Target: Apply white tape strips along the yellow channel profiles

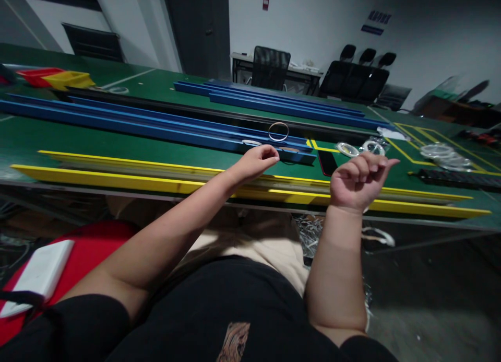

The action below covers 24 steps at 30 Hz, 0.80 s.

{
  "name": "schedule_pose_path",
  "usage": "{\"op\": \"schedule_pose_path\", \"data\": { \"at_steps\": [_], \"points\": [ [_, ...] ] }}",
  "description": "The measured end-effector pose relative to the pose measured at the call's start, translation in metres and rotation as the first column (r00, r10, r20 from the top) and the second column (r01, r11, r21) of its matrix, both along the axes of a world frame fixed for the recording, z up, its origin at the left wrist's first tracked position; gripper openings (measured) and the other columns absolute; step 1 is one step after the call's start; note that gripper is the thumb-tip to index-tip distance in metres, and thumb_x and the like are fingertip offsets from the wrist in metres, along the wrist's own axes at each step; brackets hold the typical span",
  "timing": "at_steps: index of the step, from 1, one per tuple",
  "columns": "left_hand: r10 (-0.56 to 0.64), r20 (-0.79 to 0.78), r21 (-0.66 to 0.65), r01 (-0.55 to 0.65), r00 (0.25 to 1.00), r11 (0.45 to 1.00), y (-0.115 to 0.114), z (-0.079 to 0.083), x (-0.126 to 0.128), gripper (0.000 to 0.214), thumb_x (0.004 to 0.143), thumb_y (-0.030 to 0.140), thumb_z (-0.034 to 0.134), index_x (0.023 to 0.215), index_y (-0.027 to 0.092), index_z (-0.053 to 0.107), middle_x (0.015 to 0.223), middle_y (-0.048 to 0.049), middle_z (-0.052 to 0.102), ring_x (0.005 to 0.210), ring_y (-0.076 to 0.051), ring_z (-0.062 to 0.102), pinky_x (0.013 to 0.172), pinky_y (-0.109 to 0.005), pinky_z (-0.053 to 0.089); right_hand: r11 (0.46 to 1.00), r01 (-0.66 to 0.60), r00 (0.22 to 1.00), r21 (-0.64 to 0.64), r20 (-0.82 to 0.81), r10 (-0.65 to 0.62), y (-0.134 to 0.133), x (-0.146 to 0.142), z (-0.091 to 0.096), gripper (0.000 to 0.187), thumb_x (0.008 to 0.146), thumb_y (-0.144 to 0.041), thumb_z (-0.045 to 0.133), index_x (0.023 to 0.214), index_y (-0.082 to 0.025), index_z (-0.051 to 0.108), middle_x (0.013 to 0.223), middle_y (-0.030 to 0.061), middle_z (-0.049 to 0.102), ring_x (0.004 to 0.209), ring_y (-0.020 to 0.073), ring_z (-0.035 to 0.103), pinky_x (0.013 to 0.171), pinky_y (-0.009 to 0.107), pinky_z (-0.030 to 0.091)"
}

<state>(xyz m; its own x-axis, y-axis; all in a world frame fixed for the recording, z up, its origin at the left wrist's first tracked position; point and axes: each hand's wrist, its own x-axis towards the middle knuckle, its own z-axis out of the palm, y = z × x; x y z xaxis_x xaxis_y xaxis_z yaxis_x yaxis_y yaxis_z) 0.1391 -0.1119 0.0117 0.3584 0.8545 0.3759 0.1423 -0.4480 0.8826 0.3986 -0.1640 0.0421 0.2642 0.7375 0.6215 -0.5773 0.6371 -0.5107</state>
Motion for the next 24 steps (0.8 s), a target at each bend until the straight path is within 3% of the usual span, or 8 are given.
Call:
{"op": "schedule_pose_path", "data": {
  "at_steps": [2, 6, 8, 10, 13, 18, 21, 24],
  "points": [
    [0.052, -0.054, 0.037, -0.05, 0.997, 0.998, 0.001, -0.001, -0.001, 0.018, 0.083, 0.032, 0.062, 0.088, 0.015, 0.065, 0.08, -0.001, 0.064, 0.075, -0.014, 0.056, 0.073, -0.027, 0.044, 0.984, 0.171, 0.958, -0.042, 0.242, -0.157, -0.005, -0.003, 0.003, 0.041, 0.095, -0.066, 0.05, 0.08, -0.03, 0.06, 0.072, 0.0, 0.048, 0.049, 0.0117, 0.027, 0.042, 0.031, 0.029],
    [0.215, -0.272, 0.133, -0.184, 0.938, 0.974, 0.0, -0.003, -0.003, 0.019, 0.085, 0.03, 0.057, 0.088, 0.016, 0.068, 0.08, -0.0031, 0.067, 0.073, -0.016, 0.058, 0.07, -0.028, 0.043, 0.937, 0.345, 0.807, -0.05, 0.526, -0.269, -0.018, -0.019, 0.008, 0.037, 0.094, -0.065, 0.052, 0.09, -0.029, 0.062, 0.074, -0.0012, 0.048, 0.051, 0.0107, 0.034, 0.046, 0.027, 0.033],
    [0.244, -0.433, 0.16, -0.192, 0.868, 0.968, -0.002, -0.004, -0.003, 0.021, 0.085, 0.031, 0.056, 0.09, 0.017, 0.071, 0.082, -0.0048, 0.07, 0.074, -0.017, 0.06, 0.07, -0.029, 0.045, 0.92, 0.392, 0.632, 0.005, 0.725, -0.274, -0.016, -0.028, 0.006, 0.03, 0.092, -0.057, 0.061, 0.095, -0.028, 0.067, 0.08, 0.001, 0.057, 0.062, 0.0135, 0.05, 0.057, 0.029, 0.045],
    [0.229, -0.585, 0.16, -0.166, 0.778, 0.973, -0.003, -0.004, -0.002, 0.023, 0.084, 0.032, 0.057, 0.092, 0.019, 0.073, 0.088, -0.0064, 0.073, 0.077, -0.02, 0.063, 0.072, -0.029, 0.046, 0.91, 0.396, 0.341, 0.125, 0.9, -0.271, -0.009, -0.035, -0.001, 0.021, 0.091, -0.046, 0.067, 0.095, -0.026, 0.073, 0.095, 0.0058, 0.066, 0.086, 0.0205, 0.061, 0.077, 0.038, 0.052],
    [0.201, -0.706, 0.132, -0.153, 0.679, 0.979, -0.004, -0.005, -0.001, 0.028, 0.085, 0.03, 0.053, 0.099, 0.023, 0.075, 0.099, -0.0072, 0.076, 0.087, -0.023, 0.067, 0.076, -0.03, 0.048, 0.928, 0.258, -0.002, 0.27, 0.96, -0.279, 0.008, -0.044, -0.02, 0.013, 0.09, -0.028, 0.065, 0.093, -0.025, 0.078, 0.122, 0.0098, 0.067, 0.117, 0.0279, 0.058, 0.103, 0.048, 0.046],
    [0.222, -0.737, 0.128, -0.191, 0.639, 0.973, -0.004, -0.004, -0.001, 0.032, 0.088, 0.027, 0.047, 0.104, 0.022, 0.074, 0.104, -0.0097, 0.077, 0.093, -0.026, 0.07, 0.08, -0.032, 0.051, 0.974, -0.033, -0.213, 0.225, 0.95, -0.226, 0.027, -0.057, -0.042, 0.025, 0.09, -0.018, 0.059, 0.1, -0.025, 0.081, 0.147, 0.009, 0.055, 0.132, 0.0284, 0.051, 0.109, 0.046, 0.044],
    [0.263, -0.752, 0.137, -0.247, 0.605, 0.959, -0.005, -0.002, 0.0, 0.031, 0.089, 0.027, 0.047, 0.105, 0.02, 0.073, 0.105, -0.0125, 0.077, 0.095, -0.027, 0.071, 0.082, -0.034, 0.052, 0.965, -0.125, -0.359, 0.231, 0.896, -0.261, 0.032, -0.059, -0.037, 0.03, 0.09, -0.016, 0.059, 0.106, -0.029, 0.081, 0.153, 0.0082, 0.05, 0.135, 0.0302, 0.048, 0.11, 0.047, 0.043],
    [0.34, -0.74, 0.136, -0.367, 0.58, 0.92, -0.009, 0.003, 0.002, 0.04, 0.089, 0.027, 0.048, 0.124, 0.017, 0.063, 0.107, -0.0169, 0.076, 0.097, -0.03, 0.072, 0.083, -0.037, 0.053, 0.96, -0.21, -0.478, 0.186, 0.837, -0.267, 0.035, -0.06, -0.025, 0.035, 0.09, -0.013, 0.057, 0.112, -0.03, 0.079, 0.146, 0.0095, 0.054, 0.121, 0.0263, 0.058, 0.1, 0.04, 0.048]
  ]
}}
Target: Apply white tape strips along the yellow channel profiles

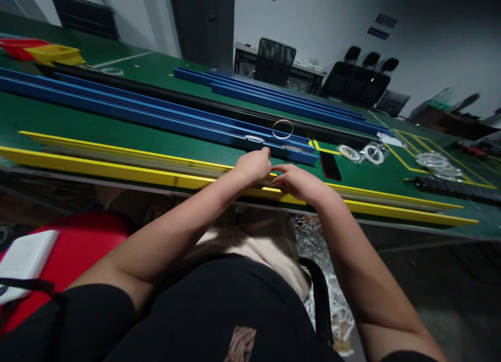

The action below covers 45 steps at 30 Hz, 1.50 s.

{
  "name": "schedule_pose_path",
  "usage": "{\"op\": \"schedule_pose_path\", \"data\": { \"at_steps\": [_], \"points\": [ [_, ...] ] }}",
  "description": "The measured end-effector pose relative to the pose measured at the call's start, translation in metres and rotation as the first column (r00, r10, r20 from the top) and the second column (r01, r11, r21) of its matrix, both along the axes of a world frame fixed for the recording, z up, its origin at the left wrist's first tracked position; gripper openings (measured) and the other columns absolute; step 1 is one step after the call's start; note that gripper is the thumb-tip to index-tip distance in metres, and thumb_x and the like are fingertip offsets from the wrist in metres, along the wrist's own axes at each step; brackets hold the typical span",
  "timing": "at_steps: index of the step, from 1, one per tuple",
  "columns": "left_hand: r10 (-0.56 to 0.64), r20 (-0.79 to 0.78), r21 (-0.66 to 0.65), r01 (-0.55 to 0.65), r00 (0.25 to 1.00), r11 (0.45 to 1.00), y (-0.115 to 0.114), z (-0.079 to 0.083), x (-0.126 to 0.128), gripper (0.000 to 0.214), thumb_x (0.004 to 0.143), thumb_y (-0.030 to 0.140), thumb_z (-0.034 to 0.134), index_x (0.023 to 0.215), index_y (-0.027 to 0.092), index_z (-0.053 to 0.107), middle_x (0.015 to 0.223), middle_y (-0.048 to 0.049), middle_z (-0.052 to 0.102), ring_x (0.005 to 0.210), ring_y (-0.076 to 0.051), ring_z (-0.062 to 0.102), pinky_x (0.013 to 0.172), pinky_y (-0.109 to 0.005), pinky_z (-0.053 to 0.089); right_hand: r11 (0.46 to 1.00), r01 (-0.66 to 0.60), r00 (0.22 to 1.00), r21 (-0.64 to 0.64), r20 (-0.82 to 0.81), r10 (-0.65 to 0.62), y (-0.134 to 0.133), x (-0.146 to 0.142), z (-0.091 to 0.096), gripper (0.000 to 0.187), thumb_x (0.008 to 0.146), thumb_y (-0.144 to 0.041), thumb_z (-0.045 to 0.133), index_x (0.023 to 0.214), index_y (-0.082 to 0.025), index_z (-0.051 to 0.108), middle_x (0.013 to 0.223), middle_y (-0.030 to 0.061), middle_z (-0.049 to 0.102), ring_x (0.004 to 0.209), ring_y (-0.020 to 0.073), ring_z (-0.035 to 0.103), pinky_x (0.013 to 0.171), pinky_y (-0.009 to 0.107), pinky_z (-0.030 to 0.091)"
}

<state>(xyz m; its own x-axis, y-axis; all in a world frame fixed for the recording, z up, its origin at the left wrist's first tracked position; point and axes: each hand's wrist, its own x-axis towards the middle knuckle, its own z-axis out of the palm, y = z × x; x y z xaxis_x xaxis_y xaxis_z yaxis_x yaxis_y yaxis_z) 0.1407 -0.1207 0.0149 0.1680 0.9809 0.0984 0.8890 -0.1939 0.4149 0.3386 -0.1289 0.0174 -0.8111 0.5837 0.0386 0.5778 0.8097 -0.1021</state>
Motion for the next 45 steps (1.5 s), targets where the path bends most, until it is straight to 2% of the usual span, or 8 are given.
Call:
{"op": "schedule_pose_path", "data": {
  "at_steps": [4, 12, 22, 26, 31, 34, 39, 45],
  "points": [
    [0.075, 0.02, 0.021, -0.075, 0.997, 0.997, -0.004, 0.005, 0.001, 0.052, 0.088, 0.025, 0.047, 0.138, 0.012, 0.048, 0.107, -0.0203, 0.075, 0.098, -0.031, 0.073, 0.081, -0.037, 0.052, 0.996, -0.068, 0.981, 0.061, 0.187, 0.055, 0.0, -0.006, 0.018, 0.028, 0.091, -0.017, 0.059, 0.108, -0.028, 0.079, 0.128, 0.01, 0.063, 0.104, 0.0232, 0.059, 0.09, 0.034, 0.048],
    [0.013, 0.034, 0.044, -0.015, 0.999, 0.999, -0.004, 0.001, 0.0, 0.048, 0.09, 0.024, 0.047, 0.137, 0.016, 0.05, 0.109, -0.0171, 0.075, 0.099, -0.028, 0.072, 0.084, -0.034, 0.052, 0.964, -0.232, 0.927, 0.133, 0.332, 0.177, 0.003, -0.02, 0.028, 0.021, 0.094, -0.019, 0.054, 0.097, -0.021, 0.075, 0.115, 0.0113, 0.062, 0.099, 0.0226, 0.055, 0.082, 0.033, 0.042],
    [-0.167, -0.13, -0.017, 0.166, 0.977, 0.986, -0.032, 0.005, 0.002, 0.038, 0.094, 0.03, 0.043, 0.122, 0.016, 0.063, 0.114, -0.018, 0.074, 0.1, -0.032, 0.072, 0.085, -0.04, 0.052, 0.965, -0.148, 0.971, 0.216, 0.218, 0.1, -0.001, 0.015, 0.016, 0.026, 0.102, -0.029, 0.049, 0.104, -0.022, 0.074, 0.118, 0.0099, 0.063, 0.1, 0.0217, 0.056, 0.086, 0.034, 0.044],
    [-0.165, -0.212, 0.037, 0.176, 0.963, 0.984, -0.046, 0.002, 0.006, 0.041, 0.096, 0.038, 0.041, 0.117, 0.012, 0.065, 0.113, -0.0207, 0.074, 0.101, -0.035, 0.071, 0.087, -0.044, 0.051, 0.948, -0.246, 0.953, 0.204, 0.227, 0.199, 0.002, 0.01, 0.019, 0.025, 0.098, -0.024, 0.054, 0.114, -0.026, 0.073, 0.13, 0.0098, 0.059, 0.105, 0.0224, 0.054, 0.088, 0.034, 0.044],
    [-0.21, -0.254, 0.065, 0.233, 0.944, 0.97, -0.049, -0.003, 0.0, 0.048, 0.098, 0.044, 0.036, 0.114, 0.009, 0.066, 0.115, -0.0229, 0.072, 0.107, -0.036, 0.068, 0.093, -0.048, 0.048, 0.93, -0.333, 0.912, 0.158, 0.305, 0.275, 0.007, -0.007, 0.028, 0.018, 0.095, -0.024, 0.058, 0.101, -0.022, 0.075, 0.108, 0.0098, 0.061, 0.099, 0.0223, 0.052, 0.081, 0.033, 0.042],
    [-0.236, -0.256, 0.095, 0.268, 0.937, 0.959, -0.049, -0.005, -0.005, 0.05, 0.099, 0.047, 0.036, 0.115, 0.009, 0.064, 0.116, -0.0216, 0.072, 0.108, -0.035, 0.067, 0.093, -0.046, 0.046, 0.928, -0.339, 0.91, 0.153, 0.303, 0.283, 0.009, -0.008, 0.027, 0.018, 0.095, -0.023, 0.058, 0.101, -0.022, 0.075, 0.106, 0.0095, 0.059, 0.097, 0.0215, 0.052, 0.078, 0.032, 0.042],
    [-0.263, -0.295, 0.129, 0.311, 0.919, 0.942, -0.053, -0.007, -0.01, 0.077, 0.084, 0.08, 0.049, 0.113, 0.011, 0.063, 0.113, -0.0195, 0.071, 0.104, -0.036, 0.067, 0.088, -0.043, 0.047, 0.92, -0.357, 0.906, 0.158, 0.297, 0.301, 0.012, -0.003, 0.02, 0.019, 0.096, -0.028, 0.059, 0.094, -0.019, 0.074, 0.11, 0.0115, 0.06, 0.098, 0.0227, 0.051, 0.079, 0.033, 0.043],
    [-0.245, -0.355, 0.177, 0.322, 0.902, 0.93, -0.055, -0.011, -0.01, 0.073, 0.08, 0.079, 0.059, 0.113, 0.013, 0.061, 0.106, -0.0149, 0.072, 0.101, -0.032, 0.068, 0.084, -0.039, 0.046, 0.957, -0.249, 0.963, 0.152, 0.142, 0.228, 0.013, 0.008, 0.008, 0.017, 0.097, -0.024, 0.057, 0.094, -0.021, 0.074, 0.117, 0.0109, 0.062, 0.1, 0.0218, 0.055, 0.085, 0.032, 0.045]
  ]
}}
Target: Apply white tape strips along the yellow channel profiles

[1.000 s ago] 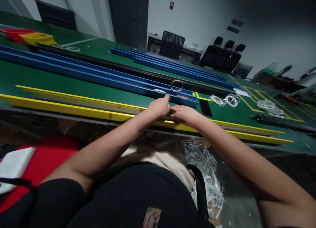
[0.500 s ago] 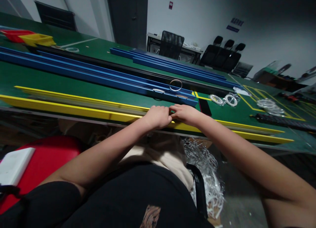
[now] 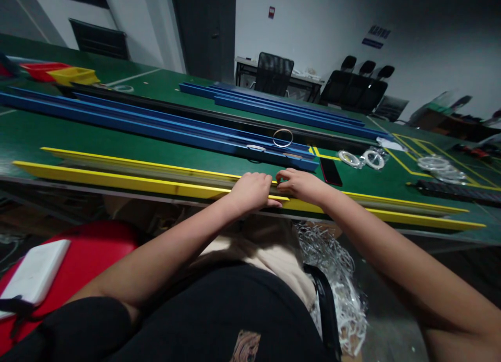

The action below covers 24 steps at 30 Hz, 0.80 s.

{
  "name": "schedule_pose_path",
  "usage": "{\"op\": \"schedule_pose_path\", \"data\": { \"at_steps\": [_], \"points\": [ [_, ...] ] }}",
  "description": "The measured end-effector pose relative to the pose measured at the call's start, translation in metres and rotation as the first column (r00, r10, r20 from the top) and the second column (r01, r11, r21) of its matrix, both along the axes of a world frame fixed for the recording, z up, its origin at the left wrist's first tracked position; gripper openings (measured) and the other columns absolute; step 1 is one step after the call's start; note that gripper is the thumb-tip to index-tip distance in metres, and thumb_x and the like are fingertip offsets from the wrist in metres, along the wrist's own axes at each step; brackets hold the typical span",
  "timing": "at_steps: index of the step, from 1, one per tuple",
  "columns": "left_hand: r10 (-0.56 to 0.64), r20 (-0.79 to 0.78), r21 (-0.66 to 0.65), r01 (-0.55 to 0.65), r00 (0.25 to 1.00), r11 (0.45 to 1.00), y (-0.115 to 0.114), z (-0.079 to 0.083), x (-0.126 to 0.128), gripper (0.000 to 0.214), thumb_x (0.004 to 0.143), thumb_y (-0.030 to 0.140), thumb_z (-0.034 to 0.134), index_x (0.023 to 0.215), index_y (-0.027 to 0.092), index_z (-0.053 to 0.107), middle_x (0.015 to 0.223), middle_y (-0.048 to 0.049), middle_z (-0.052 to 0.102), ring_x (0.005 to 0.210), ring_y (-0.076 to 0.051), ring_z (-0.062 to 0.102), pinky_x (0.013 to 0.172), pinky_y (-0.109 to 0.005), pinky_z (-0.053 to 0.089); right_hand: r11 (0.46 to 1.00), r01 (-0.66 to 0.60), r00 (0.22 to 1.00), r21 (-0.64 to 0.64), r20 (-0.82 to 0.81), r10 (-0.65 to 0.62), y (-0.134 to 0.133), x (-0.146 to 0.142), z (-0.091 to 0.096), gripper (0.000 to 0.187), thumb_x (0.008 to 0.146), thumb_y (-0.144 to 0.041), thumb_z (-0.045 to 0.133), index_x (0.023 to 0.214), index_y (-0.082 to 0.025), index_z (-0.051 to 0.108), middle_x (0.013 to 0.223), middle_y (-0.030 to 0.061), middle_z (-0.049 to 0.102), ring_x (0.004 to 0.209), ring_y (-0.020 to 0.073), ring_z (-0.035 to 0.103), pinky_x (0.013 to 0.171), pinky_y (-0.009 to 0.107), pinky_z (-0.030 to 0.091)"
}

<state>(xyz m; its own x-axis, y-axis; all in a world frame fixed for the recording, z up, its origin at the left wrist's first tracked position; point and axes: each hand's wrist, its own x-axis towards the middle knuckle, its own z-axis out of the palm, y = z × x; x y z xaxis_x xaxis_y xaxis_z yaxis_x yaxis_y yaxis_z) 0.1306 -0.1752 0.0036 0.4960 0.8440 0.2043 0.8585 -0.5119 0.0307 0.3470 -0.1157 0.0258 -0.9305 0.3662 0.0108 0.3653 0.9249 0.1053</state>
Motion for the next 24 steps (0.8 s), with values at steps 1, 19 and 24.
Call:
{"op": "schedule_pose_path", "data": {
  "at_steps": [1, 19, 24],
  "points": [
    [-0.003, 0.0, 0.003, 0.003, 1.0, 1.0, 0.0, 0.0, 0.0, 0.073, 0.08, 0.079, 0.059, 0.113, 0.014, 0.061, 0.105, -0.0144, 0.072, 0.1, -0.032, 0.068, 0.084, -0.039, 0.046, 0.999, 0.033, 0.999, -0.028, -0.037, -0.034, 0.0, 0.002, -0.002, 0.019, 0.098, -0.026, 0.055, 0.094, -0.022, 0.074, 0.117, 0.0106, 0.062, 0.1, 0.0215, 0.056, 0.086, 0.032, 0.045],
    [0.099, -0.093, -0.118, -0.11, 0.991, 0.987, 0.008, 0.009, -0.116, 0.086, 0.075, 0.086, 0.055, 0.131, 0.021, 0.062, 0.126, -0.0127, 0.07, 0.114, -0.033, 0.066, 0.091, -0.038, 0.047, 0.844, 0.074, 0.871, -0.532, -0.378, -0.315, -0.014, 0.041, -0.003, 0.022, 0.096, -0.038, 0.059, 0.094, -0.022, 0.075, 0.126, 0.0106, 0.065, 0.113, 0.0213, 0.063, 0.099, 0.038, 0.052],
    [0.137, -0.092, -0.212, -0.154, 0.986, 0.965, 0.011, 0.009, -0.184, 0.098, 0.071, 0.085, 0.058, 0.143, 0.019, 0.055, 0.139, -0.0123, 0.064, 0.126, -0.033, 0.06, 0.102, -0.037, 0.045, 0.66, -0.059, 0.751, -0.749, -0.469, -0.465, -0.021, 0.014, -0.008, 0.017, 0.092, -0.039, 0.065, 0.097, -0.023, 0.066, 0.132, 0.0076, 0.068, 0.133, 0.0213, 0.057, 0.116, 0.046, 0.04]
  ]
}}
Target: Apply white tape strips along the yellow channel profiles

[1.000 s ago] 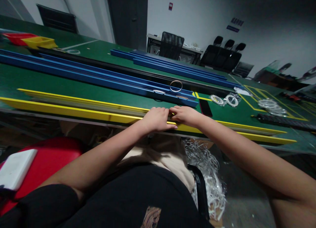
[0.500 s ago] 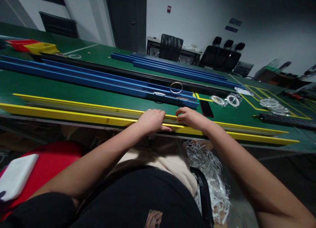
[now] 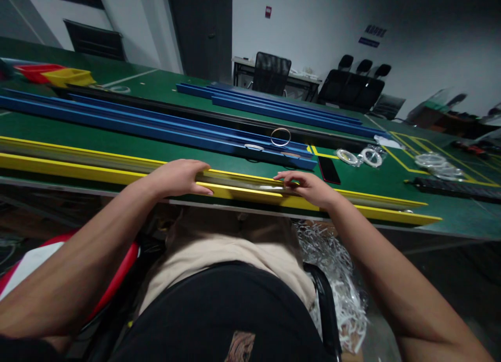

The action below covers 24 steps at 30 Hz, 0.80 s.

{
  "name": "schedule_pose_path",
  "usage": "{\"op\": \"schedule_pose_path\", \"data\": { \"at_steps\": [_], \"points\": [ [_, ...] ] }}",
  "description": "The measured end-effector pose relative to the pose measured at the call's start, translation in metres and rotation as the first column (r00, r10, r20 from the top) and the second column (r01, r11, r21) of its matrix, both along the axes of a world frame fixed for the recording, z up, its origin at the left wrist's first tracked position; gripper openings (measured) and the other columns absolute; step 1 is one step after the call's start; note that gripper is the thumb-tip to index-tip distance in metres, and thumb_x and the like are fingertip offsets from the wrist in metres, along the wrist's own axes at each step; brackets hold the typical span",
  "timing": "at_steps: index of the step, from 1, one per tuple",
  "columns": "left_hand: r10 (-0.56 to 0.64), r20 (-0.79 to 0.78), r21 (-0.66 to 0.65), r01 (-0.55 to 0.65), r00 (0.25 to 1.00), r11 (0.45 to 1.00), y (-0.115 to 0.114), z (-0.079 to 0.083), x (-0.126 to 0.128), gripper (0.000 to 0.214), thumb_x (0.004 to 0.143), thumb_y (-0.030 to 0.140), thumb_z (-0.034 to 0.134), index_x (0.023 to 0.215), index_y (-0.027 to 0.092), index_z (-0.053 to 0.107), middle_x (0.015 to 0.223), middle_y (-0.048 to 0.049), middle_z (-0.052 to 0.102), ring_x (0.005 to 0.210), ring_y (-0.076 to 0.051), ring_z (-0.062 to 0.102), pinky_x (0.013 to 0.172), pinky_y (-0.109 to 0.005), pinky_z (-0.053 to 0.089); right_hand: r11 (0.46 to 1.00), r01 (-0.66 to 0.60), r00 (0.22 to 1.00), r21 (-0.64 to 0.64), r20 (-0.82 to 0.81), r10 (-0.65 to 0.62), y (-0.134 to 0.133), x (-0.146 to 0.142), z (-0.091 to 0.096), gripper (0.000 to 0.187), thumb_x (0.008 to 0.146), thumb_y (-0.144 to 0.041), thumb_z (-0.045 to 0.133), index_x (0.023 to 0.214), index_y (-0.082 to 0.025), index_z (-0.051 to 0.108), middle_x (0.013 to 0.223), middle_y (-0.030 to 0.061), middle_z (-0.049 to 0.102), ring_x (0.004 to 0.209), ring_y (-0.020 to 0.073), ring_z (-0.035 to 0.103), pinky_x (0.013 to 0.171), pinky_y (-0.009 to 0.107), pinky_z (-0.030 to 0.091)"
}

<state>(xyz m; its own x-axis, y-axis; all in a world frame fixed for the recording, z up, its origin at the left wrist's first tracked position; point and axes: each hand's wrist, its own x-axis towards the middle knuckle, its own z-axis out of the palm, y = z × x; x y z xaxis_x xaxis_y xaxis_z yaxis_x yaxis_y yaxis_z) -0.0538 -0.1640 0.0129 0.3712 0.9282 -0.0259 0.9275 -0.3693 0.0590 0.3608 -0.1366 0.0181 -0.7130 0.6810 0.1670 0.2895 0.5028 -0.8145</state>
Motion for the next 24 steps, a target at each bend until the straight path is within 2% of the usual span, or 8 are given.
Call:
{"op": "schedule_pose_path", "data": {
  "at_steps": [3, 8, 11, 15, 18, 21, 23, 24],
  "points": [
    [0.028, 0.012, -0.016, -0.028, 1.0, 0.999, 0.001, -0.004, -0.026, 0.1, 0.07, 0.085, 0.059, 0.146, 0.02, 0.054, 0.142, -0.0127, 0.063, 0.129, -0.033, 0.059, 0.105, -0.036, 0.044, 0.981, -0.017, 0.983, -0.195, -0.181, -0.019, -0.002, -0.013, 0.0, 0.022, 0.092, -0.043, 0.067, 0.098, -0.024, 0.06, 0.121, 0.0068, 0.074, 0.131, 0.0222, 0.059, 0.118, 0.051, 0.036],
    [0.04, 0.022, -0.032, -0.039, 0.999, 0.999, 0.001, -0.003, -0.034, 0.101, 0.068, 0.085, 0.059, 0.146, 0.022, 0.055, 0.142, -0.0118, 0.063, 0.129, -0.033, 0.059, 0.105, -0.035, 0.045, 0.948, 0.019, 0.917, -0.319, -0.372, -0.143, -0.002, -0.013, -0.002, 0.03, 0.089, -0.049, 0.07, 0.093, -0.025, 0.051, 0.084, 0.0006, 0.073, 0.107, 0.0228, 0.07, 0.108, 0.049, 0.046],
    [0.048, 0.007, -0.057, -0.047, 0.999, 0.997, -0.003, 0.005, -0.022, 0.098, 0.071, 0.084, 0.057, 0.147, 0.022, 0.053, 0.144, -0.0114, 0.062, 0.13, -0.032, 0.058, 0.106, -0.035, 0.044, 0.93, 0.067, 0.868, -0.36, -0.44, -0.233, -0.002, -0.008, -0.001, 0.032, 0.087, -0.047, 0.073, 0.091, -0.027, 0.05, 0.068, -0.0053, 0.061, 0.08, 0.0177, 0.067, 0.096, 0.045, 0.053],
    [-0.024, -0.004, -0.051, 0.024, 1.0, 0.998, -0.013, 0.012, 0.022, 0.093, 0.077, 0.081, 0.054, 0.148, 0.022, 0.049, 0.145, -0.0125, 0.06, 0.131, -0.034, 0.055, 0.108, -0.04, 0.04, 0.927, 0.164, 0.825, -0.338, -0.468, -0.317, 0.0, 0.0, 0.002, 0.031, 0.087, -0.046, 0.072, 0.092, -0.028, 0.047, 0.062, -0.0087, 0.047, 0.057, 0.012, 0.047, 0.079, 0.037, 0.056],
    [-0.087, -0.006, 0.06, 0.087, 0.996, 0.994, -0.019, 0.008, 0.073, 0.086, 0.08, 0.077, 0.057, 0.143, 0.02, 0.05, 0.138, -0.0155, 0.063, 0.127, -0.035, 0.057, 0.106, -0.042, 0.038, 0.926, 0.274, 0.839, -0.258, -0.406, -0.362, 0.0, 0.009, 0.007, 0.028, 0.089, -0.047, 0.065, 0.092, -0.028, 0.044, 0.061, -0.0093, 0.038, 0.05, 0.0115, 0.035, 0.06, 0.029, 0.047],
    [-0.139, 0.003, 0.139, 0.138, 0.99, 0.981, -0.02, 0.001, 0.125, 0.083, 0.081, 0.078, 0.058, 0.138, 0.018, 0.052, 0.129, -0.0171, 0.065, 0.121, -0.035, 0.059, 0.101, -0.042, 0.039, 0.939, 0.342, 0.931, 0.02, -0.144, -0.336, -0.004, 0.017, 0.016, 0.019, 0.093, -0.044, 0.058, 0.097, -0.027, 0.05, 0.062, -0.007, 0.043, 0.052, 0.0131, 0.039, 0.056, 0.028, 0.039],
    [-0.17, 0.024, 0.157, 0.164, 0.985, 0.974, -0.018, -0.002, 0.153, 0.083, 0.08, 0.08, 0.057, 0.135, 0.018, 0.052, 0.126, -0.0172, 0.066, 0.118, -0.035, 0.06, 0.098, -0.042, 0.04, 0.94, 0.217, 0.943, 0.264, 0.193, -0.272, -0.009, 0.019, 0.022, 0.014, 0.094, -0.039, 0.056, 0.096, -0.025, 0.058, 0.07, -0.0019, 0.056, 0.061, 0.0145, 0.049, 0.061, 0.028, 0.038],
    [-0.179, 0.034, 0.161, 0.171, 0.983, 0.972, -0.016, -0.003, 0.164, 0.082, 0.08, 0.08, 0.057, 0.133, 0.018, 0.053, 0.125, -0.017, 0.066, 0.116, -0.034, 0.061, 0.097, -0.042, 0.04, 0.932, 0.118, 0.899, 0.343, 0.361, -0.247, -0.011, 0.019, 0.025, 0.014, 0.094, -0.036, 0.057, 0.094, -0.023, 0.062, 0.076, 0.0008, 0.062, 0.066, 0.0153, 0.053, 0.063, 0.028, 0.038]
  ]
}}
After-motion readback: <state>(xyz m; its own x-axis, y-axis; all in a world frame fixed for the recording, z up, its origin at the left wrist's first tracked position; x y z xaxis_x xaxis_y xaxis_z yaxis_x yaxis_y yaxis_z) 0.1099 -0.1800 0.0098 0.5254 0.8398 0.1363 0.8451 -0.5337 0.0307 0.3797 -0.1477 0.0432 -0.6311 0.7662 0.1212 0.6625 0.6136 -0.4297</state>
